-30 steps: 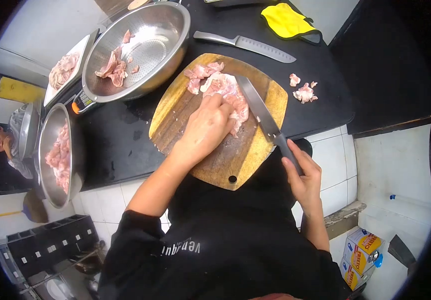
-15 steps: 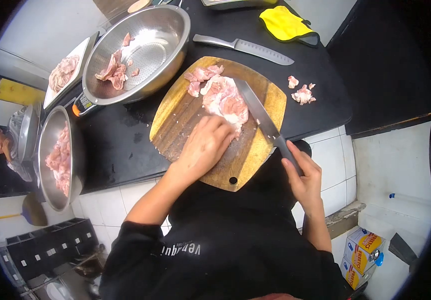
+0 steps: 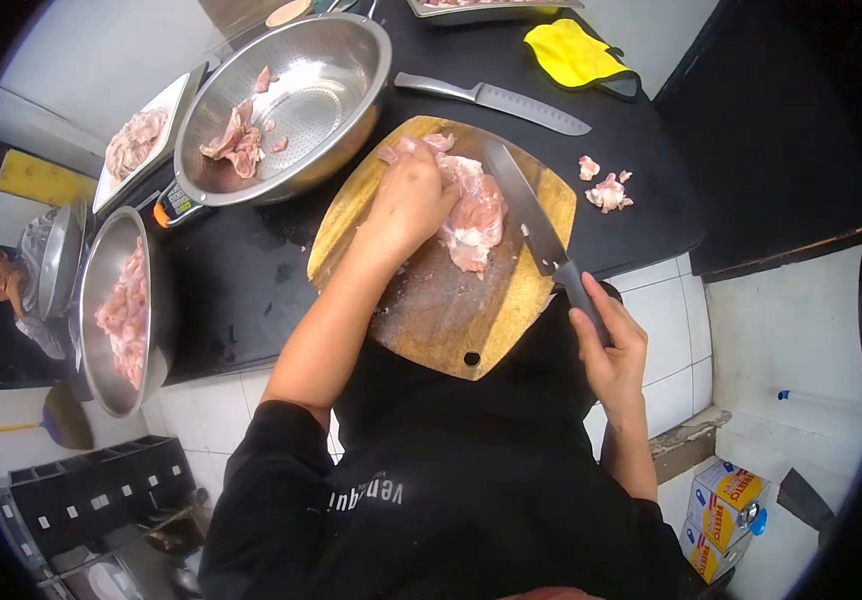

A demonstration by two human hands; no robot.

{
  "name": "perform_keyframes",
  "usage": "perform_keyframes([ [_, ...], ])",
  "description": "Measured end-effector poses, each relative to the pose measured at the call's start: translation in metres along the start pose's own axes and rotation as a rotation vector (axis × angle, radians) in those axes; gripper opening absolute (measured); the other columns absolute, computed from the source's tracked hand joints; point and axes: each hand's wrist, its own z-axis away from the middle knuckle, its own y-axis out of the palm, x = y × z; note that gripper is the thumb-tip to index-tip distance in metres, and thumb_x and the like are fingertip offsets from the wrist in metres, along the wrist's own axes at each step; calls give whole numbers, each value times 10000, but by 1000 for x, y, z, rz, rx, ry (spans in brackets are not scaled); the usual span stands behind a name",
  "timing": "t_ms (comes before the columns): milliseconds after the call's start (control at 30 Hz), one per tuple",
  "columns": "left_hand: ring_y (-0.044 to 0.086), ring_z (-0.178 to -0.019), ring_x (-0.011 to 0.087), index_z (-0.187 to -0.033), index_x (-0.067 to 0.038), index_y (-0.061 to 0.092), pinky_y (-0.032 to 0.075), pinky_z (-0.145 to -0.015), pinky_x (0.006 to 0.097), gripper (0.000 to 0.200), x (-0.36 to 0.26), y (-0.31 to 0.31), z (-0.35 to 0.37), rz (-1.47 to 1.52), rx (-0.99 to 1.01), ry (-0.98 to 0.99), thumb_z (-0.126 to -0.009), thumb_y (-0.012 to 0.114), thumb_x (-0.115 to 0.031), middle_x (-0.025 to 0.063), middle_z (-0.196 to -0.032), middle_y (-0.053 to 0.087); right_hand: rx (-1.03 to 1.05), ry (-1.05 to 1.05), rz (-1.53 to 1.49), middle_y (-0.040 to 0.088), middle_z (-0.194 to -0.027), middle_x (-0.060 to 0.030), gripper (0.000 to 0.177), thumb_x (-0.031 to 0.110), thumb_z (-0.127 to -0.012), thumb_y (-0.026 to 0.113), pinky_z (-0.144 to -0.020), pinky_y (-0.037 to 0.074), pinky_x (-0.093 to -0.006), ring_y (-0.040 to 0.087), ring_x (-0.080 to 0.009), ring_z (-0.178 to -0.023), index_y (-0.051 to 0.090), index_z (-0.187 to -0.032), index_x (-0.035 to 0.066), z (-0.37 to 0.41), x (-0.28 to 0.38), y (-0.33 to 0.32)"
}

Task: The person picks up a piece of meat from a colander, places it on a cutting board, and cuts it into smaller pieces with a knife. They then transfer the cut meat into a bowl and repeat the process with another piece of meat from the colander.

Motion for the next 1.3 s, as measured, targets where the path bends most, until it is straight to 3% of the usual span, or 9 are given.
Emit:
perform_keyframes([
  [133, 660, -1106, 465, -1237, 157, 567, 502, -985, 486, 594, -4, -11, 6, 6, 188, -159, -873, 714, -289, 348, -1147, 667, -39, 42, 19, 692, -904, -147, 400, -4, -939, 698, -726, 503, -300, 641, -185, -784, 648, -1336, -31, 8, -15, -10],
  [333, 669, -1117, 422, -1247, 64, 589, 506, -964, 460, 472, -12, -2, 19, 130, 71, 34, -909, 652, -260, 308, -1157, 682, -23, 71, 9, 683, -891, -127, 411, 8, -945, 701, -722, 501, -293, 635, -170, -789, 642, -1351, -21, 11, -19, -15],
  [533, 662, -1044, 168, -1385, -4, 518, 552, -890, 334, 391, -41, -17, 36, 1012, 13, -103, -1023, 577, -139, 92, -1244, 649, -55, 19, -10, 674, -883, -121, 414, 8, -946, 699, -713, 495, -289, 622, -162, -780, 645, -1356, -6, 6, -15, -14],
  [733, 668, -1194, 269, -1443, 10, 426, 629, -907, 388, 449, -28, -11, 92, 1440, -28, -309, -1049, 574, -147, 152, -1355, 614, -44, 28, 3, 670, -873, -122, 413, 5, -948, 695, -715, 494, -289, 616, -168, -771, 643, -1357, -9, 5, -11, -15],
  [833, 698, -1073, 212, -1413, 23, 459, 614, -835, 334, 443, -2, -15, 125, 1058, 103, -417, -1024, 623, -114, 145, -1273, 652, -23, 2, -18, 669, -875, -122, 416, -2, -946, 695, -719, 497, -289, 618, -169, -773, 643, -1358, -6, 5, -10, -11],
  [900, 675, -925, 142, -1375, 38, 501, 566, -750, 278, 456, -1, -35, 135, 270, -1, -354, -983, 694, -94, 121, -1162, 683, 4, 3, -22, 670, -882, -122, 416, -4, -944, 697, -723, 500, -292, 622, -167, -779, 644, -1357, -5, 4, -7, -7],
  [933, 627, -817, 127, -1295, 22, 587, 525, -707, 272, 411, 3, -35, 134, 236, -178, -225, -935, 749, -90, 101, -1072, 689, 28, -5, -22, 672, -890, -123, 417, -6, -943, 699, -728, 503, -294, 626, -165, -785, 645, -1357, -4, 1, -5, -5],
  [1067, 671, -991, 281, -1121, -43, 717, 542, -869, 379, 259, -9, -25, 112, -20, -347, 306, -871, 768, -82, 134, -1137, 693, 20, -116, 14, 670, -900, -130, 421, -2, -942, 703, -736, 508, -297, 634, -173, -784, 645, -1359, 6, -4, 1, 3],
  [1300, 619, -1102, 376, -1144, -17, 701, 506, -945, 455, 297, -21, 16, 81, 1, -195, 282, -863, 751, -100, 161, -1210, 652, 63, -202, 208, 649, -894, -151, 428, 2, -918, 720, -674, 532, -350, 658, -283, -726, 659, -1340, 39, 2, 9, -4],
])
